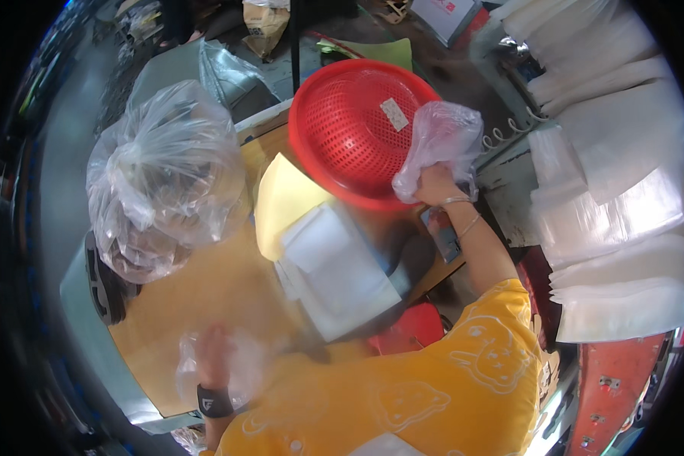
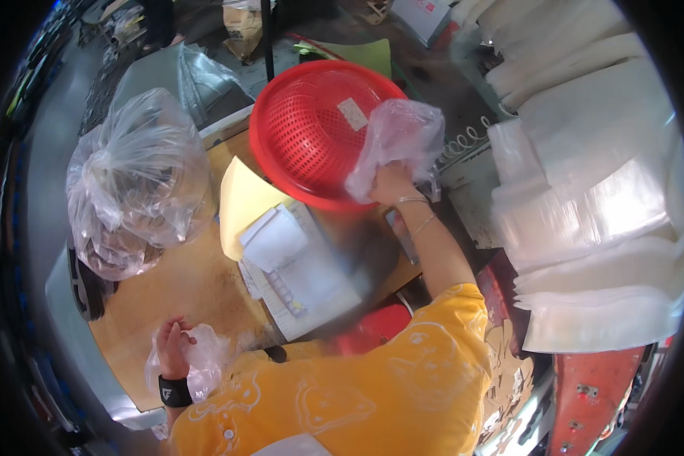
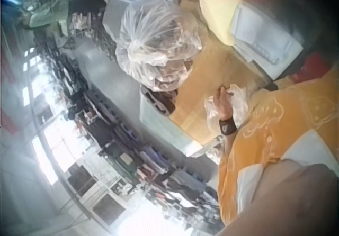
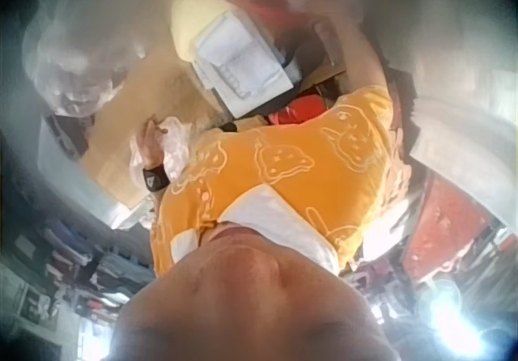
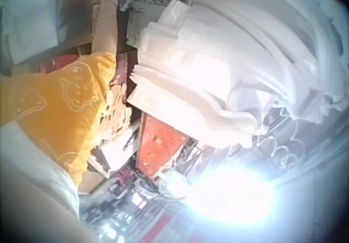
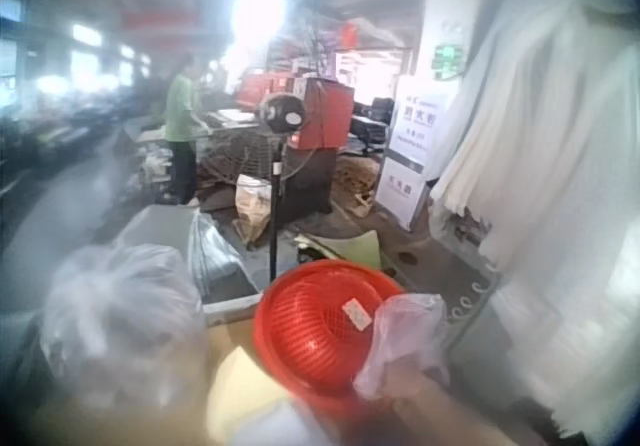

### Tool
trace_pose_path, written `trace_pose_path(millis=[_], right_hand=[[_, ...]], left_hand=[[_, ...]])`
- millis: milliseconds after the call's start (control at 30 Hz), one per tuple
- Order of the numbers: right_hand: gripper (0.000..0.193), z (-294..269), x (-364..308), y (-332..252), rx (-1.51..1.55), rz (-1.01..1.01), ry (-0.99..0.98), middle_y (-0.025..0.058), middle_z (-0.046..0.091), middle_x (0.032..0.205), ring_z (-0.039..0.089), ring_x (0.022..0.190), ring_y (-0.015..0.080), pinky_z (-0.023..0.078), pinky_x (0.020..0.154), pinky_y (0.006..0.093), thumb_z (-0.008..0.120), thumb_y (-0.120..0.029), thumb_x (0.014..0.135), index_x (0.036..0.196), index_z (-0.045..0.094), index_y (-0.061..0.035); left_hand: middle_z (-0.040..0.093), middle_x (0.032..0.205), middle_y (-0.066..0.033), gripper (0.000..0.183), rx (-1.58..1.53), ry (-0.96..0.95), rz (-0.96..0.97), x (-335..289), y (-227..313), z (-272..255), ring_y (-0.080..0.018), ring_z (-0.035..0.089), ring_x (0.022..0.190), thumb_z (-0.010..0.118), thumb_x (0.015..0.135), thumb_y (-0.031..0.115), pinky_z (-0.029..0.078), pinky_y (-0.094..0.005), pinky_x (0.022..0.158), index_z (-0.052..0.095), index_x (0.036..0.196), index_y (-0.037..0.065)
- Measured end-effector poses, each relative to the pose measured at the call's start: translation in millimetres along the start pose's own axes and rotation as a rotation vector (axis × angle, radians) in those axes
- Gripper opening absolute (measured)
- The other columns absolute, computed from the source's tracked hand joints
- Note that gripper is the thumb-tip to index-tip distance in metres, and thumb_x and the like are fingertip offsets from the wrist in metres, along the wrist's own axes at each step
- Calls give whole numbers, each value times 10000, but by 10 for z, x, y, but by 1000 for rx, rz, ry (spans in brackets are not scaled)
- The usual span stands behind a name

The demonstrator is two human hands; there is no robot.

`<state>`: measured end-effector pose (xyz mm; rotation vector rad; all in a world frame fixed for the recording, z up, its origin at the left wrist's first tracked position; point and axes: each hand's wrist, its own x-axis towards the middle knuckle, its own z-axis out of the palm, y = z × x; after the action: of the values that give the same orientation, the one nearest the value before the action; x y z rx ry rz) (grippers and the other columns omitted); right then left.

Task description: The person removes cardboard pieces from a die-cut frame, stacks them, and places them into a plastic bag. They repeat this cycle, handling the pieces by hand and using a green clip to secure the bag.

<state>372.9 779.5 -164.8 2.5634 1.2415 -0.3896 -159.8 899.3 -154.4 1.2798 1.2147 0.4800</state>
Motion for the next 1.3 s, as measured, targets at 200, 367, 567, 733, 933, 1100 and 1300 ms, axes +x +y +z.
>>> trace_pose_path(millis=[200,367,567,733,933,1100,1300], right_hand=[[112,-30,-131,228,167,-61,757,177,562,839,539,838,358,419,782,452,571,-97,724,815,554,-35],[168,-43,113,-12,-171,17,125,163,645,908,612,846,338,461,770,455,546,-190,782,826,667,-81],[443,189,555,-157,48,-407,-494,208,548,1174,525,1095,332,388,948,411,437,-343,832,1122,587,-44],[399,329,649,-202,-158,-359,-403,189,583,1125,553,1057,328,420,912,418,452,-303,834,1118,592,-61],[349,-112,40,-341,47,-243,-128,235,587,1027,564,967,383,439,879,437,501,-332,817,1027,647,-95],[498,-198,-243,-413,-54,-145,62,227,600,1039,567,987,382,423,895,444,456,-480,831,1054,635,-72],[546,-32,-27,-552,-1,-244,-55,210,626,974,585,944,389,440,848,442,455,-543,823,984,664,-65]], left_hand=[[591,829,-63,265,-221,-31,-65,-217,27,-11,-118,541,660,525,892,208,467,-251,610,558,1066,11],[593,882,-82,281,-272,71,-131,-372,106,-51,-142,555,732,512,882,181,476,-259,617,561,1063,-27],[600,916,-79,277,-368,204,-182,-454,215,-152,-128,556,767,508,892,164,474,-246,668,543,1091,-25],[600,912,-60,269,-402,221,-116,-503,285,-177,-108,566,807,532,888,158,474,-247,680,545,1095,-15],[593,915,-55,256,-420,250,-46,-599,306,-326,-108,567,816,538,882,150,470,-249,670,548,1085,-6],[585,895,-62,267,-442,255,-23,-686,351,-394,-116,554,813,543,873,162,462,-253,663,534,1076,-11],[583,825,-71,254,-389,311,56,-813,245,-415,-131,552,753,524,876,170,461,-254,612,551,1028,-32]])
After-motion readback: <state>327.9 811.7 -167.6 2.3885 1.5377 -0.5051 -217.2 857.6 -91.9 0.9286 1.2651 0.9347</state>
